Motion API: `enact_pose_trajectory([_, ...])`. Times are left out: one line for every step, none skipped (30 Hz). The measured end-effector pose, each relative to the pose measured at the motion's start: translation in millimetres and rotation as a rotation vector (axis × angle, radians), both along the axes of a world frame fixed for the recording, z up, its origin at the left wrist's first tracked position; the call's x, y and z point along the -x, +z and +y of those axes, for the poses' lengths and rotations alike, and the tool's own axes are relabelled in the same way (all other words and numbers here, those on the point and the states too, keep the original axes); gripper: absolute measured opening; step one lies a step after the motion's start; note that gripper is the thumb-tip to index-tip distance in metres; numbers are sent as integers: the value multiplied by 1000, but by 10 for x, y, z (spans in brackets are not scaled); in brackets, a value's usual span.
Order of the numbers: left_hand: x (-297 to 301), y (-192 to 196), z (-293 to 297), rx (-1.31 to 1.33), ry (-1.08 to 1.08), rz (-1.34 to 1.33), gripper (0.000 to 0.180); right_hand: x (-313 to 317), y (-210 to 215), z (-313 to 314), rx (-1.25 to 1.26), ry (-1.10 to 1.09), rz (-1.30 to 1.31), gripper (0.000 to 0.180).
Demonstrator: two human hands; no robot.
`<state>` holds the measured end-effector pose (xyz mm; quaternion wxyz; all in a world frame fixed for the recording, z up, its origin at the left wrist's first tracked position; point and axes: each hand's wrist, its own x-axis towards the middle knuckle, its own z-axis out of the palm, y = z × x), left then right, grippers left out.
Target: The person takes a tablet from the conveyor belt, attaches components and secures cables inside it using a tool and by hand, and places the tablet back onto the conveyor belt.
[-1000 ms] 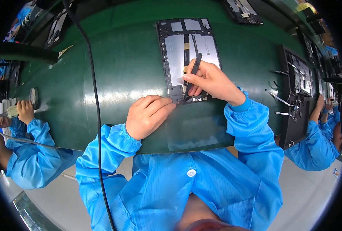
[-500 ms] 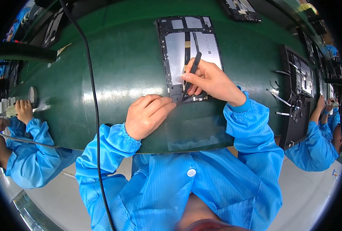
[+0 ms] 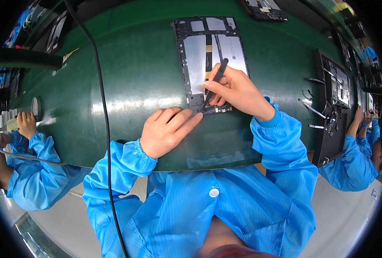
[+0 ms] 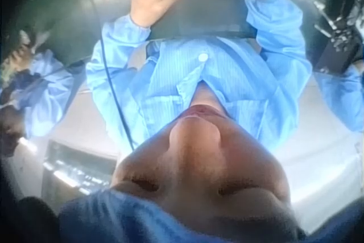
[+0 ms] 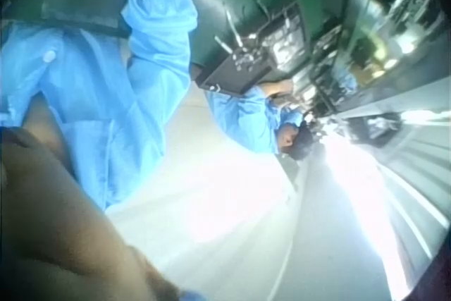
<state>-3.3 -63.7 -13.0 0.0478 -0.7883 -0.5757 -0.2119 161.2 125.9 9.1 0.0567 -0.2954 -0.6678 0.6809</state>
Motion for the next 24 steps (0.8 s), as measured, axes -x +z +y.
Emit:
enact_pose_trajectory([0, 2, 9, 0, -2, -1, 49, -24, 2, -13, 19, -41, 35, 24])
enact_pose_trajectory([-2, 5, 8, 16, 5, -10, 49, -70, 5, -1, 20, -40, 34, 24])
enact_pose_trajectory([-4, 6, 8, 31, 13, -20, 49, -140, 11, 29, -11, -81, 70, 22])
enact_pose_trajectory([-5, 6, 6, 32, 13, -21, 49, -196, 14, 48, -42, -122, 106, 20])
enact_pose_trajectory([-4, 8, 12, 39, 15, -32, 49, -239, 13, 48, -42, -124, 105, 20])
enact_pose_trajectory([-2, 10, 18, 46, 17, -42, 49, -279, 6, 38, -109, -111, 74, 19])
enact_pose_trajectory([0, 11, 25, 46, 15, -43, 49, -305, 0, 25, -177, -97, 44, 18])
enact_pose_trajectory([5, 13, 29, 44, 15, -60, 49, -309, -5, 3, -205, -100, 83, 17])
enact_pose_trajectory([8, 14, 33, 42, 14, -77, 49, -303, -5, 5, -204, -102, 82, 17])
enact_pose_trajectory([10, 12, 38, 44, 12, -78, 49, -295, -3, 12, -247, -86, 77, 17])
enact_pose_trajectory([12, 8, 41, 46, 13, -85, 48, -289, -6, 19, -289, -68, 72, 18])
enact_pose_trajectory([14, 4, 44, 47, 14, -91, 48, -288, -10, 23, -288, -68, 72, 18])
enact_pose_trajectory([17, -4, 46, 49, 14, -91, 48, -289, -14, 27, -296, -51, 66, 18])
enact_pose_trajectory([16, -14, 44, 46, 12, -101, 48, -290, -17, 30, -304, -33, 61, 18])
enact_pose_trajectory([16, -21, 43, 44, 11, -111, 48, -295, -26, 35, -303, -33, 62, 18])
enact_pose_trajectory([15, -24, 44, 45, 11, -111, 48, -304, -39, 40, -305, -31, 43, 17])
enact_pose_trajectory([17, -27, 44, 43, 10, -114, 48, -308, -50, 41, -309, -29, 24, 17])
enact_pose_trajectory([18, -30, 45, 42, 9, -118, 48, -308, -55, 37, -308, -29, 24, 17])
enact_pose_trajectory([16, -33, 45, 42, 9, -117, 48, -307, -59, 31, -254, -57, 71, 16])
enact_pose_trajectory([14, -37, 47, 33, 10, -115, 48, -307, -62, 26, -200, -86, 118, 16])
enact_pose_trajectory([14, -39, 48, 23, 12, -113, 48, -307, -56, 24, -200, -87, 119, 16])
enact_pose_trajectory([15, -42, 48, 23, 11, -112, 48, -306, -44, 24, -181, -96, 105, 16])
enact_pose_trajectory([15, -42, 50, 25, 10, -108, 48, -307, -36, 23, -162, -105, 91, 16])
enact_pose_trajectory([14, -41, 50, 27, 8, -105, 47, -307, -43, 21, -163, -106, 91, 16])
